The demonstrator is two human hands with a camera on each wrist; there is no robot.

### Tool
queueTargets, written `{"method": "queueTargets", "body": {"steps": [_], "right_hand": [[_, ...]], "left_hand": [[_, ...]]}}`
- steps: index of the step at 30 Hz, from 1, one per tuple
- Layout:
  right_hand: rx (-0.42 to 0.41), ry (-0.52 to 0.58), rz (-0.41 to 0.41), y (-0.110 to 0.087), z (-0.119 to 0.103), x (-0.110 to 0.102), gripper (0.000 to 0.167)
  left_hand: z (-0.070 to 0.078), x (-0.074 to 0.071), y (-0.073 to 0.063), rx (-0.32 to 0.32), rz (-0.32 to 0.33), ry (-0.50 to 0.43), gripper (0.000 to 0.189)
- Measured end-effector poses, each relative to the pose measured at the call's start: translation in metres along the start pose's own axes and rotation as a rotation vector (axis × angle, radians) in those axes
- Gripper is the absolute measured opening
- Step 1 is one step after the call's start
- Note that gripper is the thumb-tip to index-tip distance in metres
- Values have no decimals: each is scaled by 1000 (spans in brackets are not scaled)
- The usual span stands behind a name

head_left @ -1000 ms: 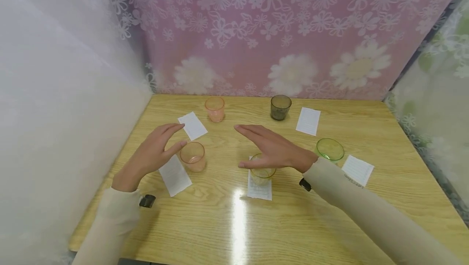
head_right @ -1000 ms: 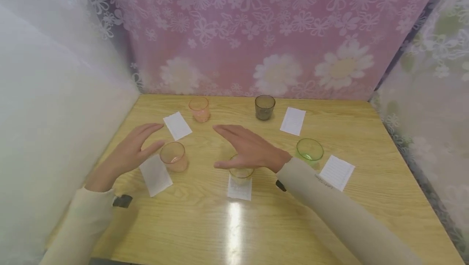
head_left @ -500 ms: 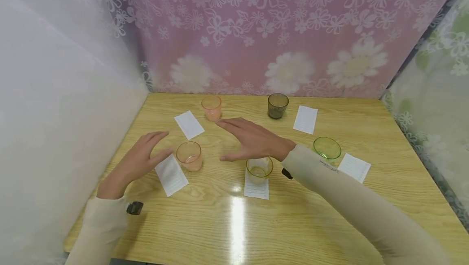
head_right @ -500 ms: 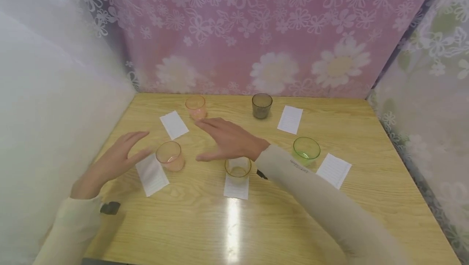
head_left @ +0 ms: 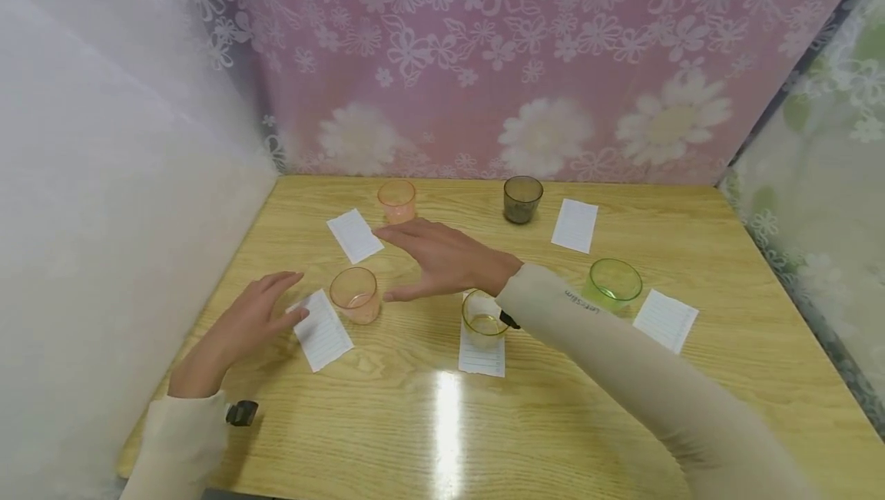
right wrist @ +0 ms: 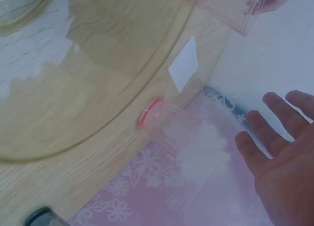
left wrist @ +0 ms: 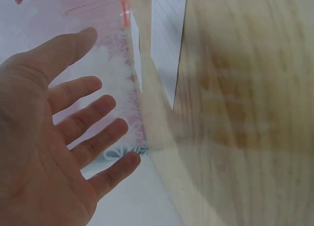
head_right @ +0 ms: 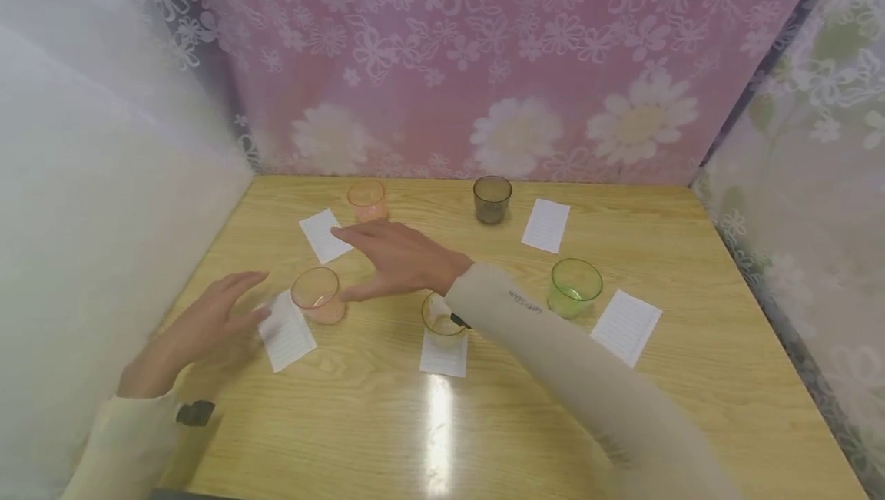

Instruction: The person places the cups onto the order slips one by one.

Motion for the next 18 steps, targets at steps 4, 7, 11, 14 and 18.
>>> {"method": "queueTargets", "body": {"steps": [4, 7, 11, 14, 18], "right_hand": [[-18, 8, -16, 9, -6, 4, 94], [-21, -1, -27, 15, -9, 8, 94], [-14, -21, -36, 23, -11, 12, 95], [-8, 0, -44, 28, -11, 14, 95], [6, 53, -59, 34, -10, 17, 94]], "left_hand": [[0, 5, -5, 7, 13, 16, 67], [0, 10, -8, 10, 14, 19, 65], [2, 17, -12, -4, 2, 39, 64], [3, 20, -16, -30, -11, 79, 69], [6, 23, -21, -52, -22, 93, 75]]}}
Point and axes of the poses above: each hand's wrist, its own y-axis towards the middle knuckle, its own x-axis out of the palm, z = x × y, the point moved 1 cm from there along y, towards the middle knuckle, and after that the axes turned 11 degrees about y, right-handed, at the moved point
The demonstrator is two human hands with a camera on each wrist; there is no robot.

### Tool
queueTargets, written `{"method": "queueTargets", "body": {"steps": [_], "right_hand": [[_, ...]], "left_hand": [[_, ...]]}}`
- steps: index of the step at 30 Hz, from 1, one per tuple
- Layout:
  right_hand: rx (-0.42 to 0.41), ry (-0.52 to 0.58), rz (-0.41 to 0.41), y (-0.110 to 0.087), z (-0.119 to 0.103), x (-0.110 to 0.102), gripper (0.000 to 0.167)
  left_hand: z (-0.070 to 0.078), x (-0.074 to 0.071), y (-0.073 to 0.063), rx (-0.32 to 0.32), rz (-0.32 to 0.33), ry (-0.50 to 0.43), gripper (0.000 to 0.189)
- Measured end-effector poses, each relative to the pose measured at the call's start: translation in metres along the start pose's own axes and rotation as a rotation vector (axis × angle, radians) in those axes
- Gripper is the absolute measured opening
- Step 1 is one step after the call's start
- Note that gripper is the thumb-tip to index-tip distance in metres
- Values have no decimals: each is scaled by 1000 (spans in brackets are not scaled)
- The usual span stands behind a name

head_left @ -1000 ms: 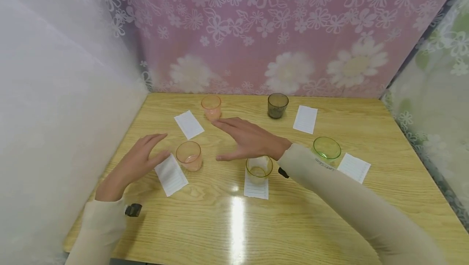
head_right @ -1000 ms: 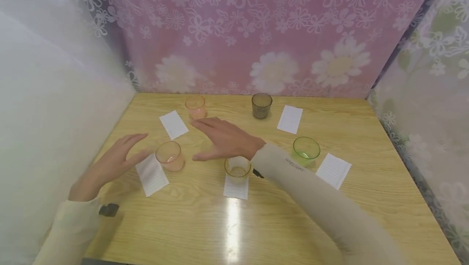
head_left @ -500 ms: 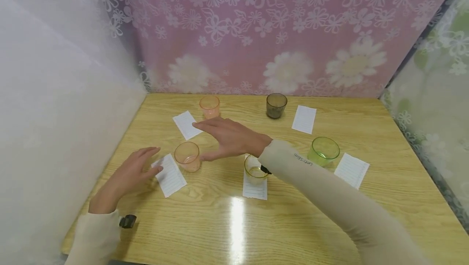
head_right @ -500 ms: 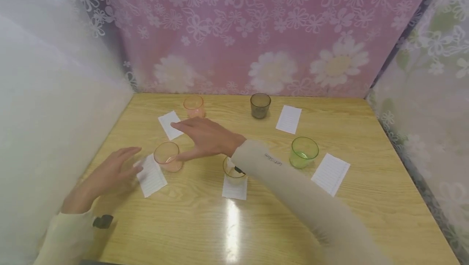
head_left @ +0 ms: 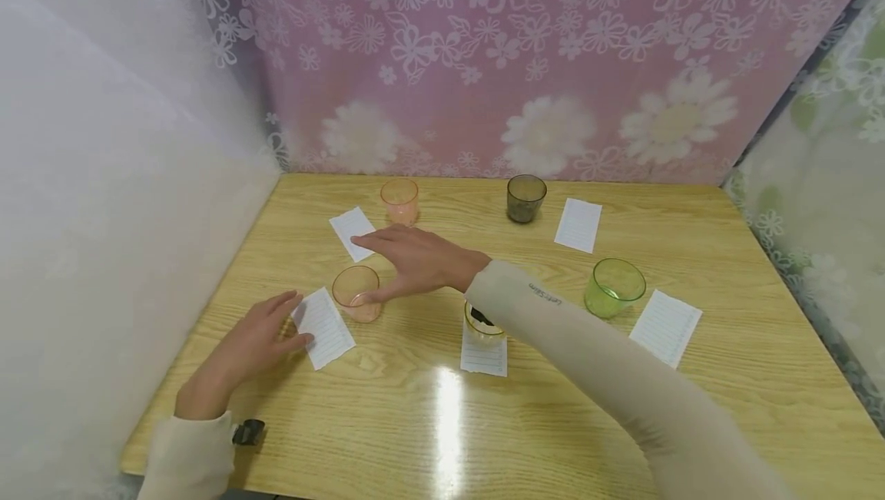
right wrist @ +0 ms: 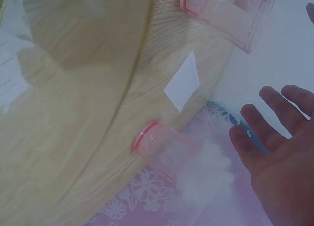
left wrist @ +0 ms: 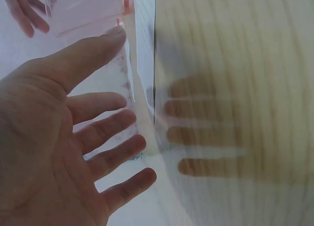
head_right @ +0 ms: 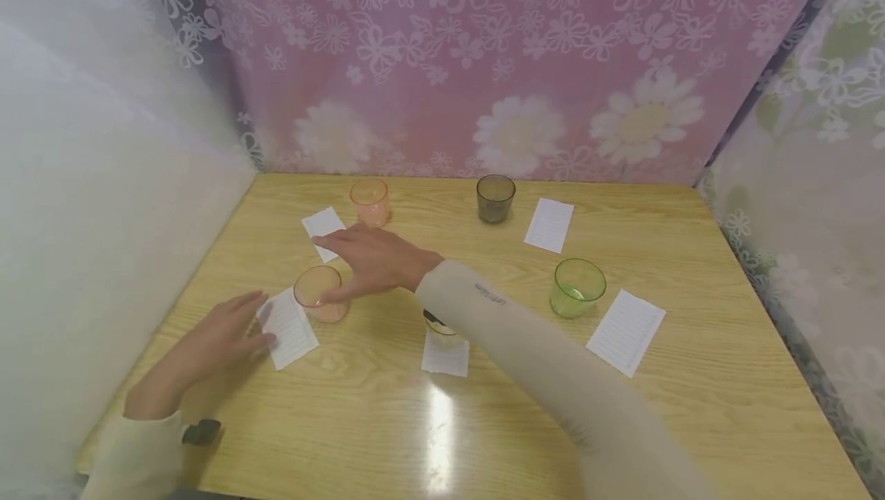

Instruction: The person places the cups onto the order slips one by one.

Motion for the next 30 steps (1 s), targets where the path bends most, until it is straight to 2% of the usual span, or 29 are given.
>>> {"method": "queueTargets", "body": {"steps": [9, 16, 21, 27, 30], "right_hand": [[29, 24, -44, 8, 5, 9, 95], [32, 12, -57, 15, 6, 17, 93], [39, 24, -54, 17, 3, 18, 91], [59, 31, -95, 19, -2, 17, 91], [61, 16, -105, 21, -4, 15, 91]], "left_hand": [[0, 7, -5, 9, 6, 29, 83], [1, 10, -9, 16, 11, 26, 79], [2, 12, -11, 43, 31, 26, 78], [3, 12, -13, 73, 60, 35, 75], [4, 11, -14, 101, 88, 34, 67]]}}
Point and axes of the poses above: each hand's wrist, its own y-axis towards the middle knuckle, its own x-axis out of the palm, z = x × y, the point moved 1 cm from there along y, towards the middle knuckle, and after that the axes turned 11 degrees about y, right-handed, at the moved point
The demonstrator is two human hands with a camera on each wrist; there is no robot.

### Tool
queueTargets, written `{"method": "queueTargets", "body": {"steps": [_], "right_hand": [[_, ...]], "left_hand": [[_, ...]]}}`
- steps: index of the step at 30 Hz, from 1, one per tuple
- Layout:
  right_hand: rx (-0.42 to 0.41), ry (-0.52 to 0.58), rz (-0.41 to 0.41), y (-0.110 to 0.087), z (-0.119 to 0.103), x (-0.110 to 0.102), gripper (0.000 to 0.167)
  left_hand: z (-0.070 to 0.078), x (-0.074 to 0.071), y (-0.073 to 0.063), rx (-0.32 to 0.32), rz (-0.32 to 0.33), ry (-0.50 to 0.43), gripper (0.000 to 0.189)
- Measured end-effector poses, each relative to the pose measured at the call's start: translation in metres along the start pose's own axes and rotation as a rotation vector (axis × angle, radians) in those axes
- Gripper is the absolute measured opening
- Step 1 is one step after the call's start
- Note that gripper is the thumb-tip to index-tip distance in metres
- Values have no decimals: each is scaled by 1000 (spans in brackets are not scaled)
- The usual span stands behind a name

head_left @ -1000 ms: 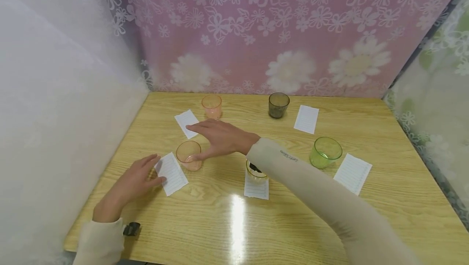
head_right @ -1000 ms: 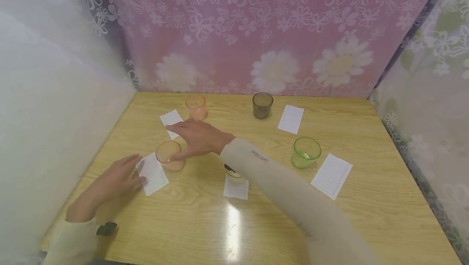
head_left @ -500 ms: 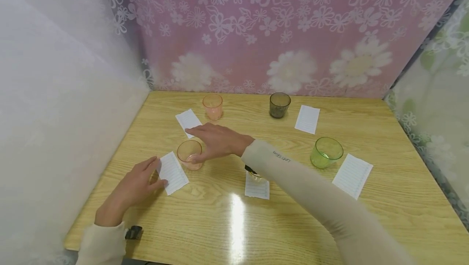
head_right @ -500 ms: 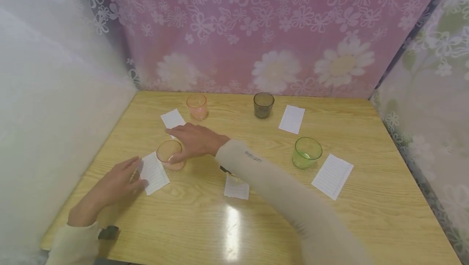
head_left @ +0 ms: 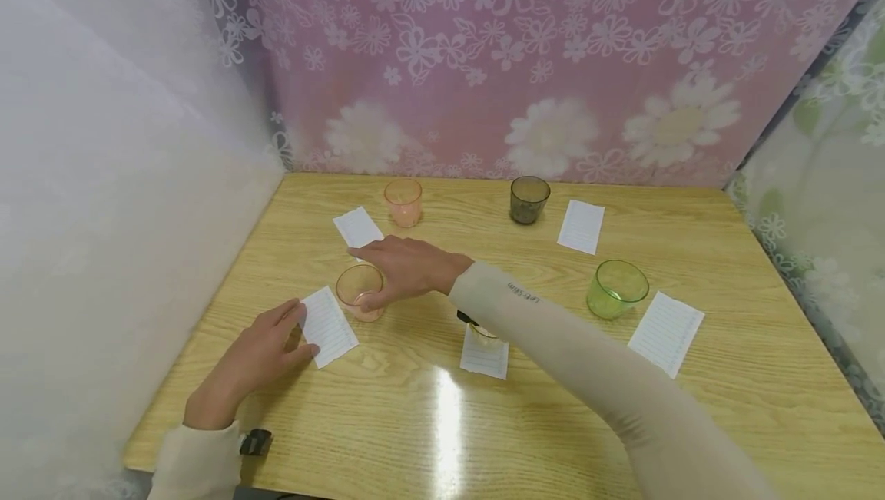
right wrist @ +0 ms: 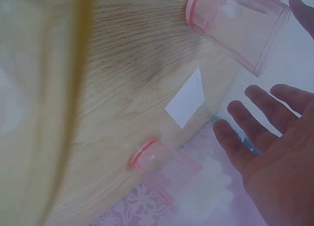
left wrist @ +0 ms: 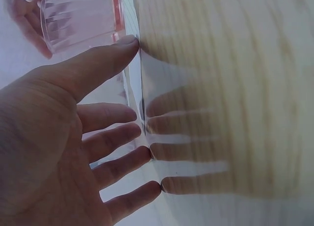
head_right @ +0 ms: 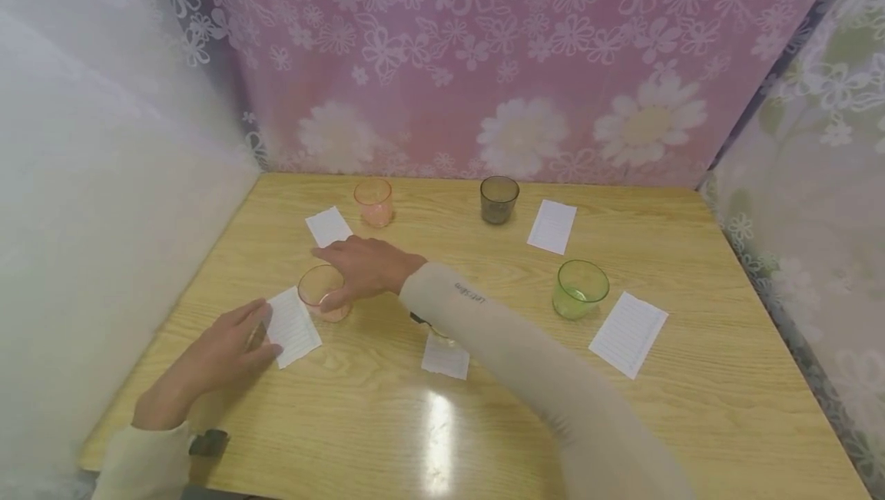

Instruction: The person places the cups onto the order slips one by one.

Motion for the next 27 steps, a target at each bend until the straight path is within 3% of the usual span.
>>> {"method": "queueTargets", "body": {"steps": [3, 8, 14, 27], "right_hand": [[9, -27, -8, 1, 0, -2, 91], [21, -51, -37, 2, -2, -5, 92], [15, -78, -56, 5, -7, -6, 90], [44, -152, -114, 18, -16, -3, 93]], "left_hand": [[0, 0, 0, 6, 11, 9, 64], [0, 2, -1, -39, -40, 23, 76], [1, 2, -3, -83, -83, 22, 75], [1, 3, -4, -74, -61, 31, 76]]}}
Point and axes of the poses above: each hand's wrist, its own y-axis towards the middle knuckle, its own x-axis out of the palm, z = x × y, the point moved 1 cm from there along y, towards the middle knuckle, and after that the axes turned 11 degrees about y, right-handed, at the moved point
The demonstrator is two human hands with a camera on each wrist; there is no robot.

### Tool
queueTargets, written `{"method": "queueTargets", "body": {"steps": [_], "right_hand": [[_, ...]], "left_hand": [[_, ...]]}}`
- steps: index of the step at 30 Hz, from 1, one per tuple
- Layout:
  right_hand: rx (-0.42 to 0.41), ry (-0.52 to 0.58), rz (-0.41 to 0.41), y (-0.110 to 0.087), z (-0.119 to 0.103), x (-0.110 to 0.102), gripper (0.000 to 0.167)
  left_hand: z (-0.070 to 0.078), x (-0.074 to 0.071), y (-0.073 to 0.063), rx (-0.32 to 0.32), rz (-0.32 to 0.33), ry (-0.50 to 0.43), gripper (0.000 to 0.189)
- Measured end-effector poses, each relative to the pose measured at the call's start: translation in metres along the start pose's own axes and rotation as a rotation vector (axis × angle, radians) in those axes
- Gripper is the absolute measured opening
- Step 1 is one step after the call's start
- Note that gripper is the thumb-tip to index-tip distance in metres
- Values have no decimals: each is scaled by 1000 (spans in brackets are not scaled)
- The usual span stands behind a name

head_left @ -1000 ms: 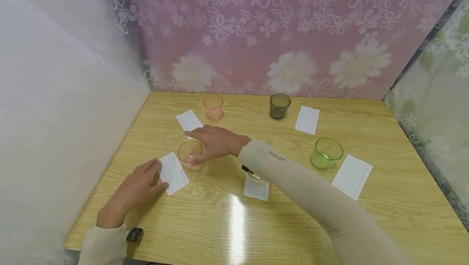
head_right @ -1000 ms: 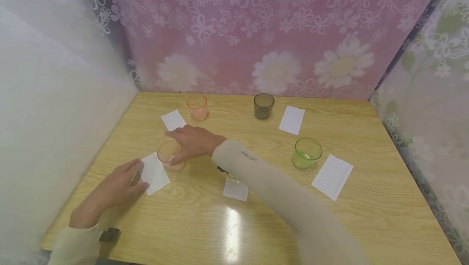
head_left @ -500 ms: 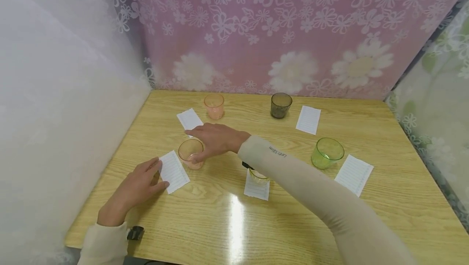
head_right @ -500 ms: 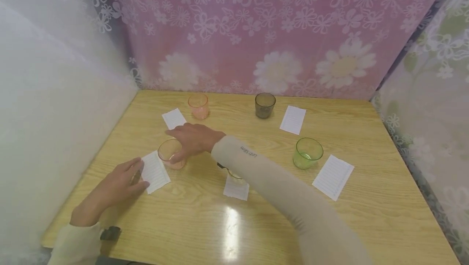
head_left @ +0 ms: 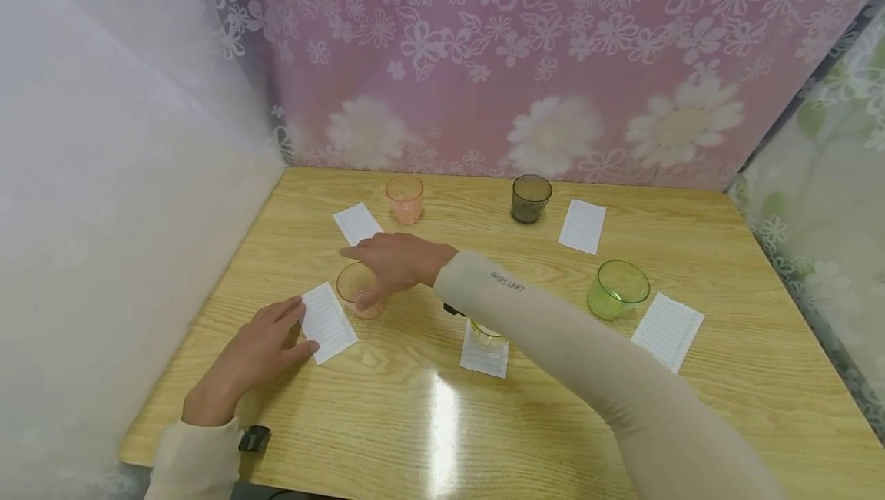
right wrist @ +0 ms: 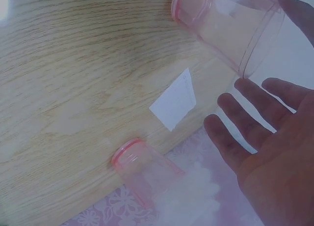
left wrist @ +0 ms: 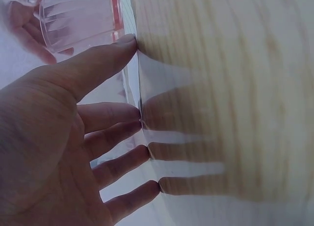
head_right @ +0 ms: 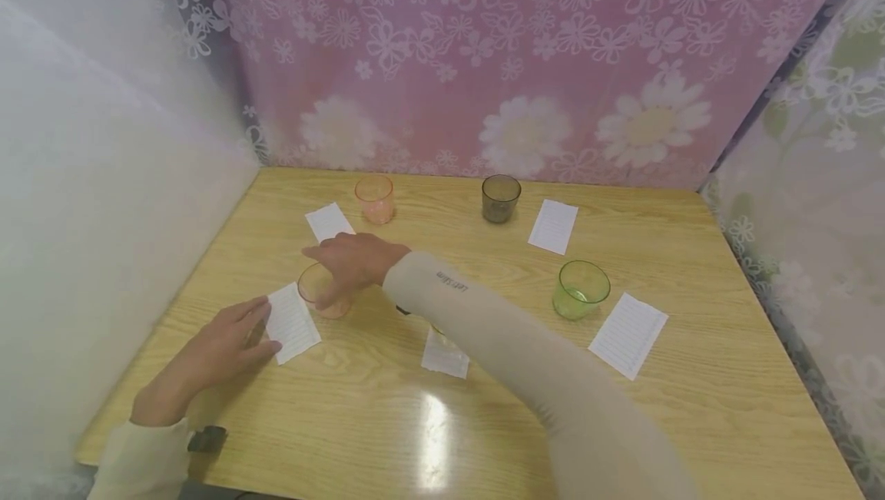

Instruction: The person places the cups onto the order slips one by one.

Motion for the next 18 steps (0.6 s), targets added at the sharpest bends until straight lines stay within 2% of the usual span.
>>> {"method": "queueTargets", "body": {"steps": [12, 18], "right_hand": [[6, -23, 10, 0, 2, 2, 76], [10, -14, 17, 0, 3, 0, 73]], "left_hand": [[-2, 0, -1, -10, -4, 17, 75], [-2, -1, 1, 0, -1, 8, 72]]}}
Point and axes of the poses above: each hand's wrist, its own y-axis towards the middle knuckle, its own x-axis out of the palm, z = x × y, the point moved 1 cm from there along y, towards the middle knuckle, and after that the axes turned 11 degrees about y, right-handed, at the moved point
